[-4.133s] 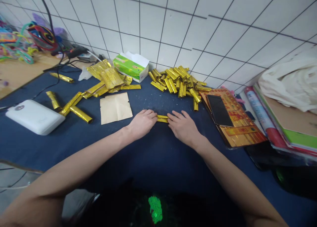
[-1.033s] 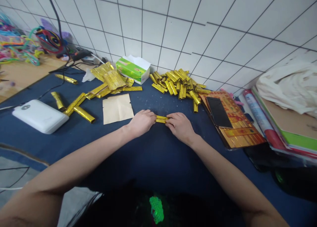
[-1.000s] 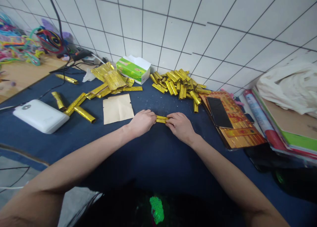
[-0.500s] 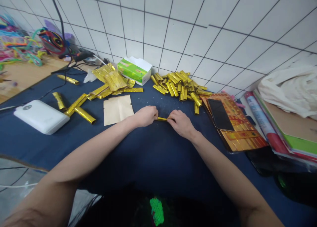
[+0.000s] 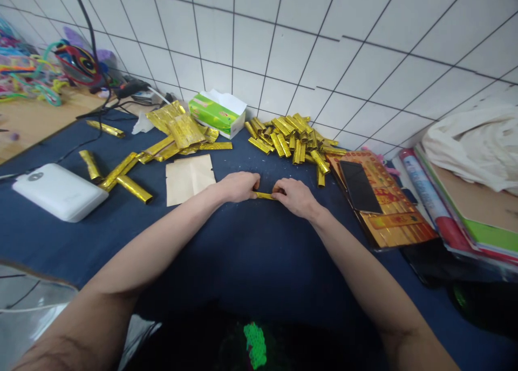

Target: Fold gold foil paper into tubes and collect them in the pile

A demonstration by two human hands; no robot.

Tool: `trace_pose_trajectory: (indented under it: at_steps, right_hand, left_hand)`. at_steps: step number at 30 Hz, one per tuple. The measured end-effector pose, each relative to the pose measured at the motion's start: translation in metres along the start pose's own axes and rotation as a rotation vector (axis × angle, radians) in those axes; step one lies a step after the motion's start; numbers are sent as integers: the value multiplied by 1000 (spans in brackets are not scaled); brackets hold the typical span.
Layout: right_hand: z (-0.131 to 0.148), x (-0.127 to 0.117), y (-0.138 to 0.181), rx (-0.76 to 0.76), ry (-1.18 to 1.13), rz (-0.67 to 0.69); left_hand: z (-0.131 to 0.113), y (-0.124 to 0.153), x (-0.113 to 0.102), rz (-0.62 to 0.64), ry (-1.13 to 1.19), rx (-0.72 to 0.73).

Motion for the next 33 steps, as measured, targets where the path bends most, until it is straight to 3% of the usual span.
trace_pose_trajectory:
  at_steps: [5, 10, 14, 18, 22, 25, 30, 33]
  right_hand:
    - [1, -5, 3, -5, -32, -23]
    - [9, -11, 10, 26, -270, 6]
    - [21, -8, 18, 68, -436, 113]
    - [31, 0, 26, 91, -628, 286]
    - [32, 3, 28, 138, -730, 333]
    - [31, 2, 27, 177, -784, 256]
    - [28, 1, 24, 196, -827, 41]
    - [26, 2, 26, 212, -831, -10]
  left_hand:
    - [1, 2, -3, -18, 36, 28]
    - [-6, 6, -29, -87, 276, 12]
    - [-14, 10, -45, -104, 523, 4]
    - [-17, 12, -48, -114, 630, -3]
    - [-16, 11, -48, -154, 761, -42]
    - [-17, 10, -47, -188, 921, -93]
    - [-32, 11, -28, -43, 1154, -111]
    - [-35, 11, -22, -67, 1251, -152]
Point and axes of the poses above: each hand's wrist, its own y-axis away from the middle knuckle, its own x-axis out of the palm, z = x × y, the point moved 7 cm from there along -y, towards the middle knuckle, and after that the axes turned 13 degrees about -z, right-handed, at the moved point
